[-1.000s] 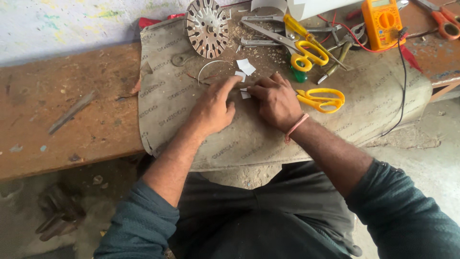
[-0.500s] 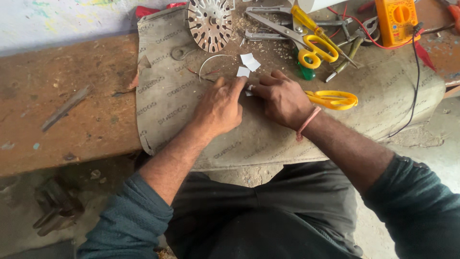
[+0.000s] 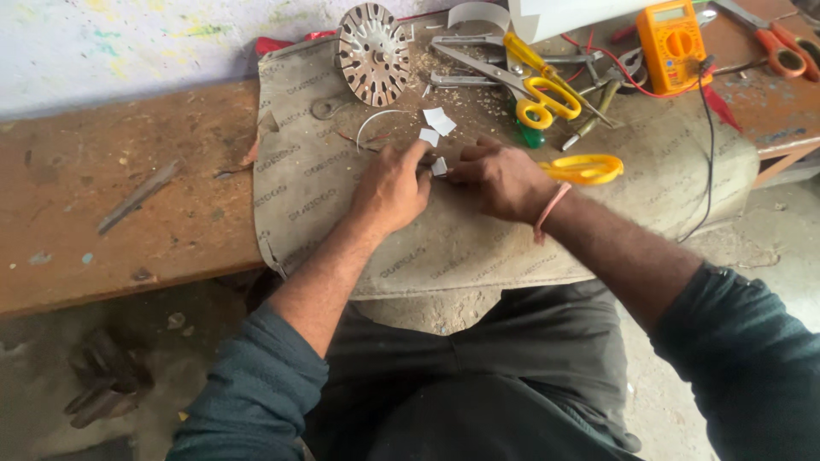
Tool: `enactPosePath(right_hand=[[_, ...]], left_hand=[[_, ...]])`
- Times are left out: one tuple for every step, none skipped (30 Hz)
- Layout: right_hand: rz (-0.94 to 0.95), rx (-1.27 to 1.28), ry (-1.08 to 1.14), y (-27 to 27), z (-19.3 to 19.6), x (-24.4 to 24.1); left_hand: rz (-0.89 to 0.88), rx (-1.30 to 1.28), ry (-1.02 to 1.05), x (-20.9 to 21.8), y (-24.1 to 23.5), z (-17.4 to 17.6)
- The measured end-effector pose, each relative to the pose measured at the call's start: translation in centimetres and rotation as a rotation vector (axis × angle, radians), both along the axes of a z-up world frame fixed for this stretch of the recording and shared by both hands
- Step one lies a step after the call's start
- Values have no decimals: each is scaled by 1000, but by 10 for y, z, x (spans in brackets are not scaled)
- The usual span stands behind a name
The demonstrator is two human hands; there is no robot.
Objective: The person prepares a fan stator for rewinding by hand and using scissors. The person cuts small pieces of insulating paper and inserts them into the slots of the stator core.
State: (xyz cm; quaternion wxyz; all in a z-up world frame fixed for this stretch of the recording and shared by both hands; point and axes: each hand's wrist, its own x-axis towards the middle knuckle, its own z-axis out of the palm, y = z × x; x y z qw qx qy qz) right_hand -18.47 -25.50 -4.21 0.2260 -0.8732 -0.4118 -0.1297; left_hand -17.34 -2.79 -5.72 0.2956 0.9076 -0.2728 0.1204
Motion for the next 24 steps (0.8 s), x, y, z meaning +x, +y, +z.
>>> enactPosePath(right_hand=[[-2, -1, -1, -5, -1, 4], [-7, 60, 4, -10, -1, 7], [-6, 120, 5, -13, 0, 12], [-1, 118, 0, -16, 1, 16], [-163, 188, -56, -19, 1, 18], [-324, 258, -114, -21, 1, 20], [-319, 257, -117, -17, 0, 23], [-342, 236, -153, -11, -4, 28], [-372, 217, -191, -6, -7, 32], [-373, 217, -196, -1, -9, 37], [-381, 170, -214, 5, -12, 42], [-390, 122, -233, 9, -14, 46], [-382, 127, -234, 13, -14, 50], [-395, 109, -231, 17, -13, 53], [-412, 89, -226, 20, -10, 54], [-407, 91, -226, 24, -7, 53], [-416, 127, -295, 25, -2, 52], [-424, 163, -365, 28, 4, 52], [-423, 165, -370, 32, 11, 55], [-412, 326, -153, 37, 19, 60], [-400, 476, 69, 38, 24, 64], [-404, 471, 66, 42, 30, 71], [-322, 661, 342, 50, 35, 82], [-232, 843, 622, 57, 39, 90]], left_hand=[[18, -22, 7, 2, -2, -1], [35, -45, 13, 2, -3, -2], [39, -46, 8, 4, -5, -3], [71, -47, 42, 5, -9, -4], [107, -52, 81, 4, -13, -7], [115, -58, 81, 4, -15, -11], [94, -104, 19, 6, -17, -13], [72, -149, -43, 8, -18, -14], [71, -150, -48, 12, -19, -15], [79, -152, -41, 17, -20, -15], [93, -154, -29, 20, -19, -15], [97, -154, -31, 22, -21, -16], [125, -161, 69, 24, -22, -15], [152, -167, 169, 26, -21, -13], [158, -166, 168, 25, -18, -11], [145, -224, 288, 22, -15, -9], [123, -282, 405, 22, -14, -6], [123, -283, 402, 26, -12, -1], [87, -393, 107, 34, -6, 7], [43, -494, -191, 41, -1, 15], [39, -500, -191, 50, 2, 22], [60, -465, -350, 60, 6, 31], [87, -420, -514, 68, 10, 39], [91, -421, -520, 72, 10, 43]])
